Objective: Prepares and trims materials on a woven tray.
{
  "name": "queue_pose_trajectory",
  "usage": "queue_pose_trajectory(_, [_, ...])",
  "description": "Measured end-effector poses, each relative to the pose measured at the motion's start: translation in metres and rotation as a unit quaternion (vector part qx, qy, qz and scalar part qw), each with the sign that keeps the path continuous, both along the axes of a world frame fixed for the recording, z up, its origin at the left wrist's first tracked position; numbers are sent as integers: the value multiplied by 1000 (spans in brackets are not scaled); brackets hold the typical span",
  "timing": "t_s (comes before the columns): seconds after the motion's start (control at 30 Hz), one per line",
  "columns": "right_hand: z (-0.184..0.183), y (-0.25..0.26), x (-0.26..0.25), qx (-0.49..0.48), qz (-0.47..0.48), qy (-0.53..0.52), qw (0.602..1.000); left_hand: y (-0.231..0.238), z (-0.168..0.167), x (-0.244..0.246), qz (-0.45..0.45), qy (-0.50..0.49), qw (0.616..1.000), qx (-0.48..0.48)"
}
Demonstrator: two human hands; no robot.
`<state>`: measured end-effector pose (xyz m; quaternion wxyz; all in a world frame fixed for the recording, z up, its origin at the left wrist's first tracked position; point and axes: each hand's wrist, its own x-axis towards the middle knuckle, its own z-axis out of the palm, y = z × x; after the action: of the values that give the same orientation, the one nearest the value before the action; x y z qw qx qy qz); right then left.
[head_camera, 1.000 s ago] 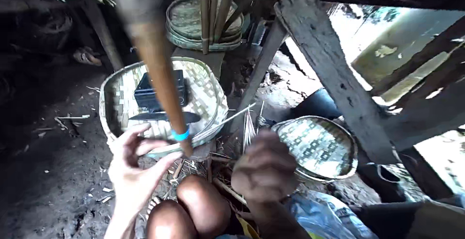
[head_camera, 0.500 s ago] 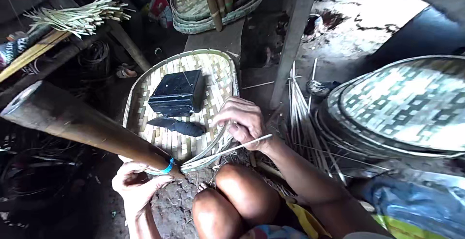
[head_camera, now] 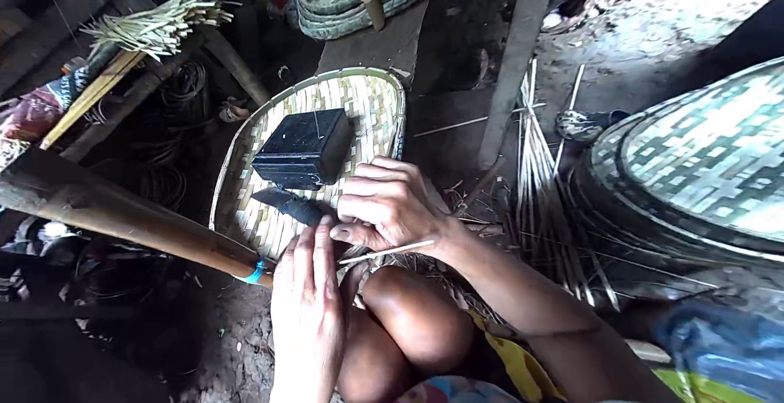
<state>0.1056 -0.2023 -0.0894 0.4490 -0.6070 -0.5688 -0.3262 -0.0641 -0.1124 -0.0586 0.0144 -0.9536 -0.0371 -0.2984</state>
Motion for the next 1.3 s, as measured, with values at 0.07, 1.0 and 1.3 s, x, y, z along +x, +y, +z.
queue_pose_trajectory(0.07, [-4, 2, 1, 13, -3, 9, 1000, -1, 3, 4, 18, 19, 1000, 7])
queue_pose_trajectory(1.0, [8, 21, 3, -12, 32, 67, 997, -2, 16, 22, 63, 29, 996, 63])
queue_pose_trajectory(1.3, [-6, -41, 19, 108, -66, 240, 962, 3, 0, 13, 9, -5, 999, 34])
